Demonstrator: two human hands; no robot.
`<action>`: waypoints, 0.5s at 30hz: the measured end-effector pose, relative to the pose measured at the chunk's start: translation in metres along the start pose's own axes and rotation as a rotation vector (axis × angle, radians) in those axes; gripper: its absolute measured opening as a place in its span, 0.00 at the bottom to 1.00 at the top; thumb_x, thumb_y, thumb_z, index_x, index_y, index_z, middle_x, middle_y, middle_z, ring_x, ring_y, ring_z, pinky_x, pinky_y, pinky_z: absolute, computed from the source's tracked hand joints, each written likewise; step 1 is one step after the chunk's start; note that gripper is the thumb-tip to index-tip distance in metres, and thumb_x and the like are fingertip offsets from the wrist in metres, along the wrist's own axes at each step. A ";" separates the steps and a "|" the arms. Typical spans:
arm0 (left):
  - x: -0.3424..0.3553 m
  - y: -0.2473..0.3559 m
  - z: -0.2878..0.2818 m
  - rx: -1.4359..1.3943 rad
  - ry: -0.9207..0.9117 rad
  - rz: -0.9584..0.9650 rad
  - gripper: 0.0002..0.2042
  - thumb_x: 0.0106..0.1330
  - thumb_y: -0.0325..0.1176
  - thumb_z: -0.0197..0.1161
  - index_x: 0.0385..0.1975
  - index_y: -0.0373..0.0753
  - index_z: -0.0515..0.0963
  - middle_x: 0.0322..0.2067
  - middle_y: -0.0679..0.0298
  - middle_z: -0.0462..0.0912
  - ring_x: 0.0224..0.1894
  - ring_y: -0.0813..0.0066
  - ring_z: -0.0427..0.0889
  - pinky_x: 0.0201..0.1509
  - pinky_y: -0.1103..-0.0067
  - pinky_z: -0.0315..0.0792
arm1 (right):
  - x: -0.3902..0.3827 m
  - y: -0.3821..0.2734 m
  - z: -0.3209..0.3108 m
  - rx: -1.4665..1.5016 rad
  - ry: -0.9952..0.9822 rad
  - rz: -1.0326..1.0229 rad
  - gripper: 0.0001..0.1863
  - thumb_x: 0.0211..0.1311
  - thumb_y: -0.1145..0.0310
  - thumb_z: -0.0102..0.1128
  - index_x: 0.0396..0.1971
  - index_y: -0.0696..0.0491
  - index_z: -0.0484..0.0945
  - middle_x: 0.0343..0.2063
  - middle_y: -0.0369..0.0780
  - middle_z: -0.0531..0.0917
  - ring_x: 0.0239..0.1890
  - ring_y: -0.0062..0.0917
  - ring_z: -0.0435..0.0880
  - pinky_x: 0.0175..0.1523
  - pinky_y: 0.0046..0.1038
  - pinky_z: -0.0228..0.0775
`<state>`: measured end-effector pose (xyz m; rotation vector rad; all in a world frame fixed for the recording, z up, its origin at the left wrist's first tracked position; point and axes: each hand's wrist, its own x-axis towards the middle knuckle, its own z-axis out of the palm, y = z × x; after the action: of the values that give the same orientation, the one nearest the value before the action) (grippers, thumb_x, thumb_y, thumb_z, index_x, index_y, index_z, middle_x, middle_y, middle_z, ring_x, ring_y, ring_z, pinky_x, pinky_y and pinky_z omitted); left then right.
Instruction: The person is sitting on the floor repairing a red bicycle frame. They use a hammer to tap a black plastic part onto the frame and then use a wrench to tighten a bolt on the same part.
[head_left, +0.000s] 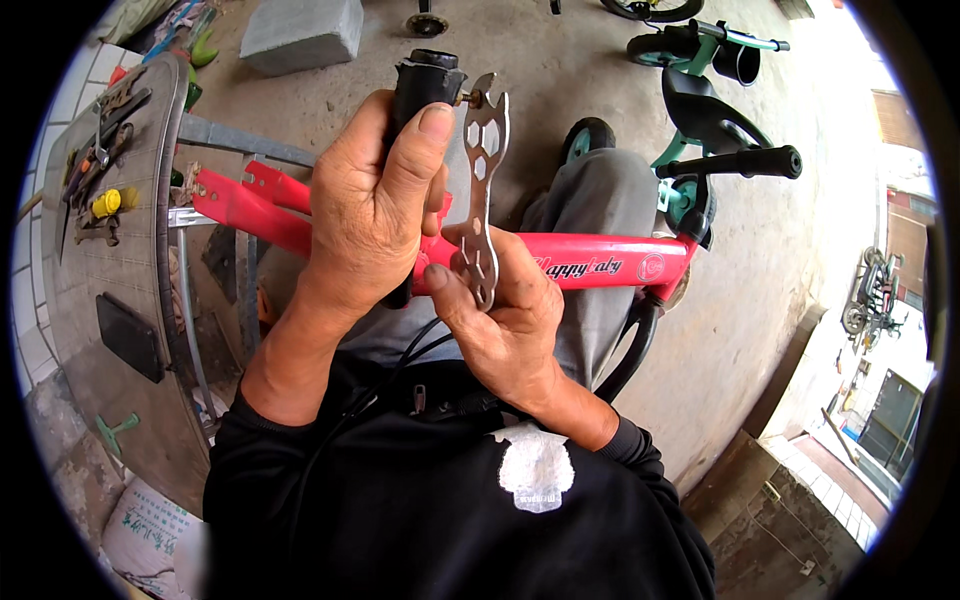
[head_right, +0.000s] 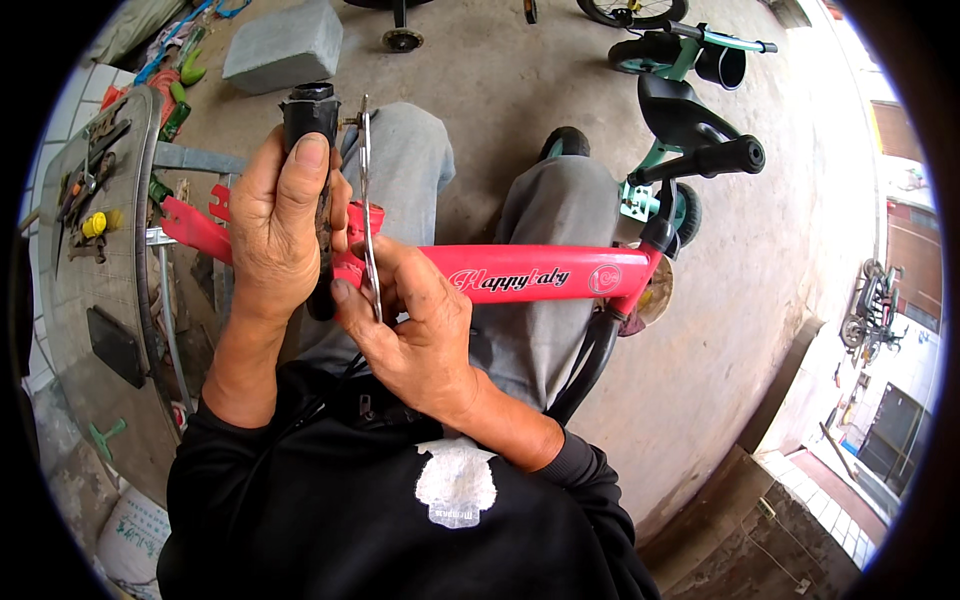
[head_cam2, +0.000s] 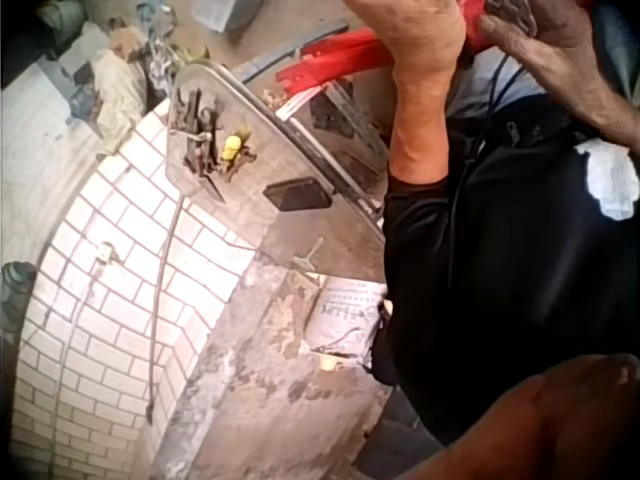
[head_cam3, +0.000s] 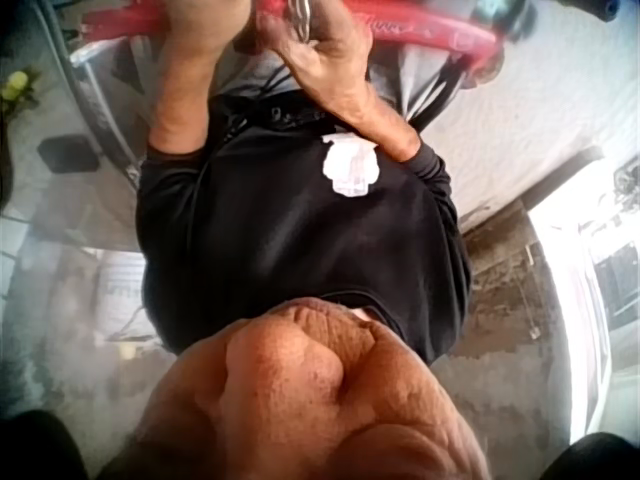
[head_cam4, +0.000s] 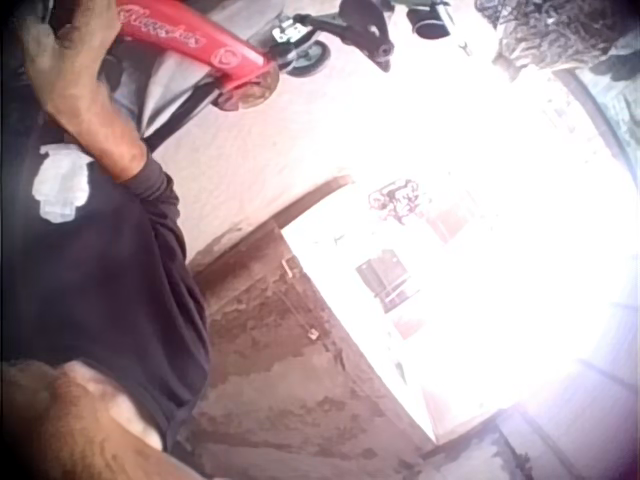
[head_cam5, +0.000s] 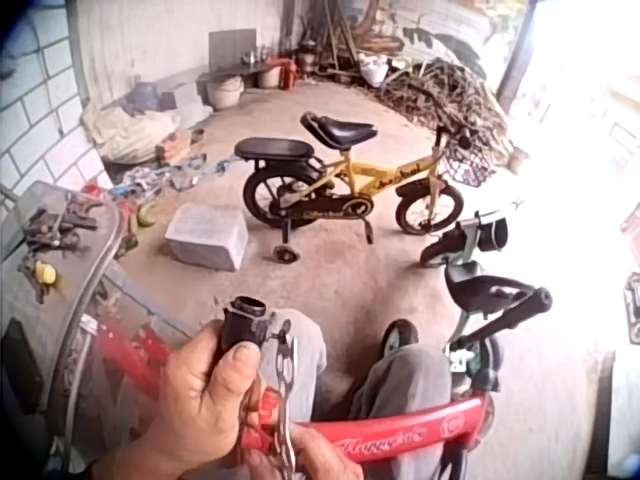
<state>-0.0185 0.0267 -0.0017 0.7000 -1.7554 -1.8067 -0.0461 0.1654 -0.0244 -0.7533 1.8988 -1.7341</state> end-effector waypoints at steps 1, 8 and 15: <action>-0.001 0.001 0.002 0.013 -0.007 0.017 0.16 0.73 0.44 0.54 0.32 0.36 0.71 0.17 0.68 0.70 0.16 0.85 0.67 0.17 0.85 0.62 | -0.002 -0.004 -0.002 -0.074 0.031 -0.054 0.21 0.53 0.76 0.70 0.48 0.56 0.76 0.21 0.34 0.78 0.18 0.13 0.72 0.23 0.18 0.63; -0.005 -0.002 0.005 0.145 -0.085 0.018 0.14 0.74 0.43 0.53 0.35 0.37 0.71 0.16 0.71 0.69 0.16 0.88 0.66 0.18 0.87 0.62 | -0.001 -0.013 -0.022 -0.321 0.302 -0.379 0.12 0.48 0.79 0.70 0.34 0.61 0.80 0.13 0.37 0.71 0.12 0.22 0.68 0.19 0.23 0.61; -0.006 -0.009 0.009 0.179 -0.122 0.065 0.13 0.73 0.41 0.55 0.34 0.37 0.71 0.16 0.72 0.69 0.16 0.89 0.66 0.19 0.87 0.63 | 0.012 -0.031 -0.052 -0.435 0.375 -0.451 0.06 0.52 0.77 0.68 0.28 0.62 0.81 0.15 0.39 0.77 0.14 0.19 0.73 0.20 0.21 0.62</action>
<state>-0.0203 0.0376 -0.0106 0.6048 -2.0153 -1.6963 -0.0866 0.1945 0.0116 -1.1530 2.5699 -1.8354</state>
